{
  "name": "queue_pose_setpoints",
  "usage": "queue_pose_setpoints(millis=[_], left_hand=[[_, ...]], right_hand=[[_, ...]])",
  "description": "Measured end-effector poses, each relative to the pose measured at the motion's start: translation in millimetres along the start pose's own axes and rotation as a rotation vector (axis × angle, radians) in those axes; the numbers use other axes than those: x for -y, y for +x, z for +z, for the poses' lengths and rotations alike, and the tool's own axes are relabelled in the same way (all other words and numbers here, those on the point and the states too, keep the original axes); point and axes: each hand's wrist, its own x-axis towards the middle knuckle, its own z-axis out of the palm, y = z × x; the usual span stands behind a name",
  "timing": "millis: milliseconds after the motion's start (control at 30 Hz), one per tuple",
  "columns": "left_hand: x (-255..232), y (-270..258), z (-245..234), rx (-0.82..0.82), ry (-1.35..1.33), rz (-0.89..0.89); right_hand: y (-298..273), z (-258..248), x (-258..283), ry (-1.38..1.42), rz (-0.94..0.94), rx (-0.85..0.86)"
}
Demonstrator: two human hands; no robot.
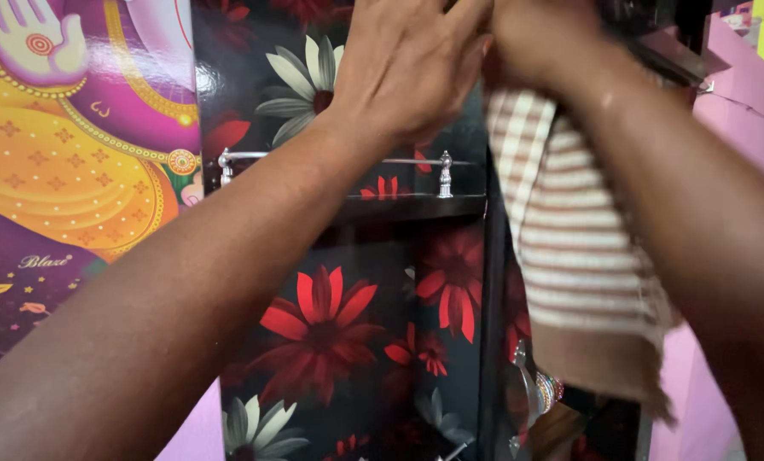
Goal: The person wipes the exterior surfaces of a floral-patterned cabinet using a checkered cloth. They clean the sides, top, and front panels, including the metal handle and decorative elements.
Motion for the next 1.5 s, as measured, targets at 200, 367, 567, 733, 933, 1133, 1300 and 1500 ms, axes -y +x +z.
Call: queue_pose_setpoints(millis=[200, 367, 567, 733, 933, 1133, 1300, 1500], left_hand=[[-8, -1, -7, 0.086, -0.055, 0.126], [-40, -6, 3, 0.172, -0.12, 0.151], [-95, -18, 12, 0.262, -0.282, 0.191], [-145, -42, -13, 0.458, -0.44, 0.092], [-193, -99, -61, 1.205, -0.523, -0.122], [-206, -123, -120, 1.457, -0.392, -0.281], [-196, -116, -157, 1.094, -0.348, -0.308], [-187, -109, -184, 0.633, -0.354, -0.308]], right_hand=[[-64, 29, -6, 0.156, -0.377, -0.322], [-142, 44, 6, 0.238, -0.345, -0.375], [-222, 63, 28, 0.256, -0.109, -0.186], [-289, 58, 59, 0.211, -0.012, 0.208], [-377, 17, 113, 0.229, -0.134, 0.601], [-359, -29, 138, 0.258, -0.142, 0.946], [-308, -72, 113, 0.252, 0.154, 0.523], [-297, -73, 44, 0.108, 0.416, -0.178]])
